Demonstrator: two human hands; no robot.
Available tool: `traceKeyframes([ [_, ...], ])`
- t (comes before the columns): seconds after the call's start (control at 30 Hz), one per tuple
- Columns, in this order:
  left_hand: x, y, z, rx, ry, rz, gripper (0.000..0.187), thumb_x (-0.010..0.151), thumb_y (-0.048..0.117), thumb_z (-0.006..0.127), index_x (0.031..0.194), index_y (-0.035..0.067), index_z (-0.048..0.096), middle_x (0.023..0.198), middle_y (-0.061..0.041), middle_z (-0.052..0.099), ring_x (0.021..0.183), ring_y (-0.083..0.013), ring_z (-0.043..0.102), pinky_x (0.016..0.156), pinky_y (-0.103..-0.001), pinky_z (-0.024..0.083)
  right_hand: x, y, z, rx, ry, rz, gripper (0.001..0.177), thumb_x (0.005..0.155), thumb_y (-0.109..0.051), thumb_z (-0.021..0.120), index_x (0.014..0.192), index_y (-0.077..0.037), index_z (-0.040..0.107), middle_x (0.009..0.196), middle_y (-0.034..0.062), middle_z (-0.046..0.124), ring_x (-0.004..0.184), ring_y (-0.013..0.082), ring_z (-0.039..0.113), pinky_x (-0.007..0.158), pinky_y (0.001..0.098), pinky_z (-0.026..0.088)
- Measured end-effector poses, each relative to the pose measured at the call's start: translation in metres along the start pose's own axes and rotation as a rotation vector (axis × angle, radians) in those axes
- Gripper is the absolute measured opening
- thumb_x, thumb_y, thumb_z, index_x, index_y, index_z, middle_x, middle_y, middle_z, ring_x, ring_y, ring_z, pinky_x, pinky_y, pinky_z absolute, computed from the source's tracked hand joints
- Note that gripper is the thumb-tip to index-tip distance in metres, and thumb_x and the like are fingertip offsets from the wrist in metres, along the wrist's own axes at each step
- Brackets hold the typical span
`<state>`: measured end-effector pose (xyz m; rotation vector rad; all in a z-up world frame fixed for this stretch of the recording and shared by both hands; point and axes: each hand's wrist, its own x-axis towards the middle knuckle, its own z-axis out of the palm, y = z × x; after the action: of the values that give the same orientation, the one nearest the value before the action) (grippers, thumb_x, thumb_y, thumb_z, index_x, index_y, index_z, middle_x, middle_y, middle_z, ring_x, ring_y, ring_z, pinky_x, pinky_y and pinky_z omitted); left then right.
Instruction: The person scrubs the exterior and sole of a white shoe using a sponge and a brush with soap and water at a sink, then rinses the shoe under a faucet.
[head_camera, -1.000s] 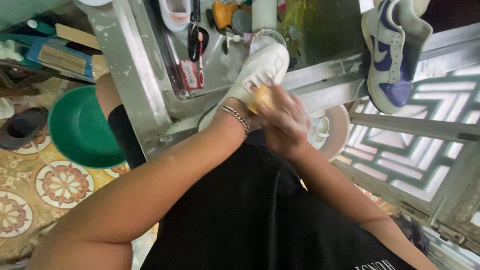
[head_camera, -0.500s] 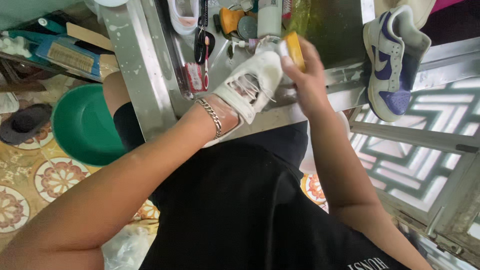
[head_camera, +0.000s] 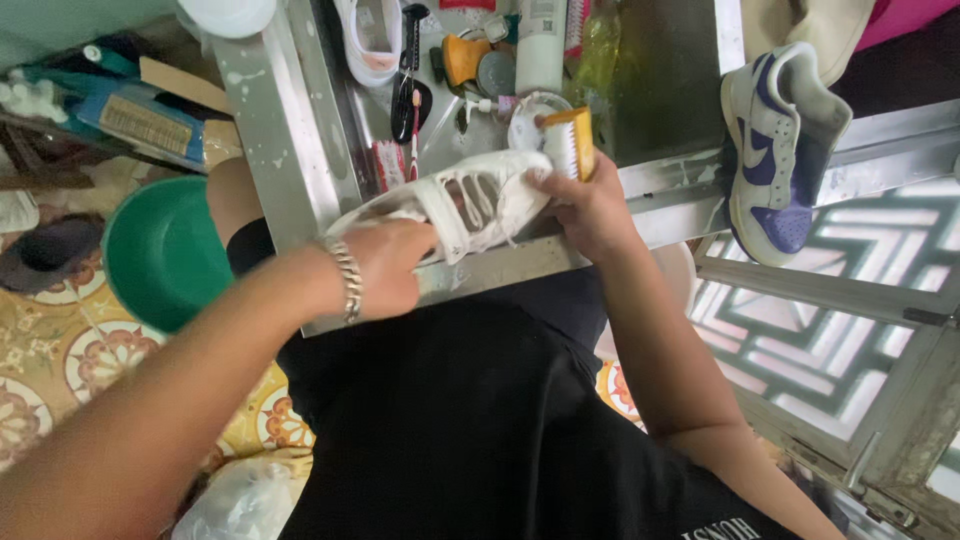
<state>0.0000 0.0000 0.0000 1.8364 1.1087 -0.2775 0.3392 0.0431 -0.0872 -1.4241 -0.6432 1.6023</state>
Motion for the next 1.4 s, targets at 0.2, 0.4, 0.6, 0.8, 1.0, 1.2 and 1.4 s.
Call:
traceKeyframes([
  [0.2, 0.043, -0.01, 0.08, -0.032, 0.526, -0.057, 0.046, 0.111, 0.057, 0.085, 0.101, 0.015, 0.067, 0.092, -0.015, 0.073, 0.101, -0.0466, 0.081, 0.093, -0.057, 0.063, 0.037, -0.065, -0.01, -0.563, 0.007, 0.064, 0.077, 0.119, -0.057, 0.082, 0.177, -0.013, 0.062, 0.127, 0.0083, 0.073, 0.083, 0.0185, 0.068, 0.066, 0.0347, 0.064],
  [0.4, 0.009, 0.023, 0.032, -0.318, 0.474, -0.09, 0.053, 0.102, 0.059, 0.093, 0.097, 0.012, 0.069, 0.093, -0.018, 0.082, 0.103, -0.0458, 0.085, 0.089, -0.053, 0.064, 0.201, -0.007, -0.038, -1.812, -0.452, 0.032, 0.072, 0.108, -0.064, 0.076, 0.141, -0.003, 0.094, 0.144, 0.0296, 0.089, 0.139, 0.0593, 0.08, 0.121, 0.0715, 0.062],
  [0.6, -0.019, 0.05, -0.005, -0.443, 0.406, -0.08, 0.041, 0.099, 0.043, 0.1, 0.109, 0.008, 0.082, 0.105, -0.015, 0.092, 0.115, -0.0431, 0.088, 0.097, -0.053, 0.067, 0.263, 0.05, -0.028, -2.216, -0.707, -0.171, 0.045, 0.103, -0.038, 0.072, 0.115, -0.005, 0.1, 0.116, 0.0164, 0.098, 0.119, 0.043, 0.092, 0.112, 0.0568, 0.07],
  [0.8, -0.012, 0.042, -0.013, -0.614, 0.384, -0.237, 0.019, 0.117, 0.029, 0.083, 0.131, 0.018, 0.09, 0.104, 0.0, 0.097, 0.059, -0.0099, 0.069, 0.051, -0.027, 0.051, 0.092, -0.096, 0.0, -1.111, -0.339, -0.113, 0.079, 0.108, 0.007, 0.07, 0.183, 0.001, 0.048, 0.187, 0.0246, 0.051, 0.171, 0.0449, 0.052, 0.141, 0.0619, 0.046],
  [1.0, 0.055, 0.019, 0.012, -0.855, 0.561, -0.224, 0.031, 0.118, 0.03, 0.076, 0.093, 0.011, 0.077, 0.085, 0.006, 0.069, 0.086, -0.0113, 0.061, 0.082, -0.033, 0.045, 0.002, -0.054, 0.01, -0.444, 0.033, -0.777, 0.096, 0.113, -0.106, 0.032, 0.126, -0.015, 0.06, 0.113, 0.001, 0.057, 0.101, 0.0126, 0.056, 0.095, 0.0336, 0.051],
  [1.2, 0.087, 0.055, 0.024, -1.756, 0.52, -0.13, 0.027, 0.124, 0.031, 0.078, 0.103, 0.014, 0.074, 0.083, 0.002, 0.068, 0.072, -0.01, 0.06, 0.07, -0.028, 0.048, -0.037, -0.057, 0.087, -0.668, 0.102, -1.279, 0.03, 0.118, 0.001, 0.059, 0.091, -0.001, 0.048, 0.083, 0.0146, 0.045, 0.077, 0.033, 0.044, 0.073, 0.0558, 0.033],
  [1.4, 0.055, 0.077, -0.014, -1.934, 0.318, 0.188, 0.095, 0.101, 0.074, 0.066, 0.163, 0.003, 0.07, 0.143, -0.016, 0.081, 0.127, -0.0274, 0.08, 0.11, -0.042, 0.065, 0.012, -0.023, 0.065, -0.542, 0.059, -1.468, 0.03, 0.104, 0.007, 0.06, 0.084, -0.013, 0.049, 0.077, 0.0068, 0.044, 0.075, 0.0282, 0.047, 0.074, 0.0486, 0.046],
])
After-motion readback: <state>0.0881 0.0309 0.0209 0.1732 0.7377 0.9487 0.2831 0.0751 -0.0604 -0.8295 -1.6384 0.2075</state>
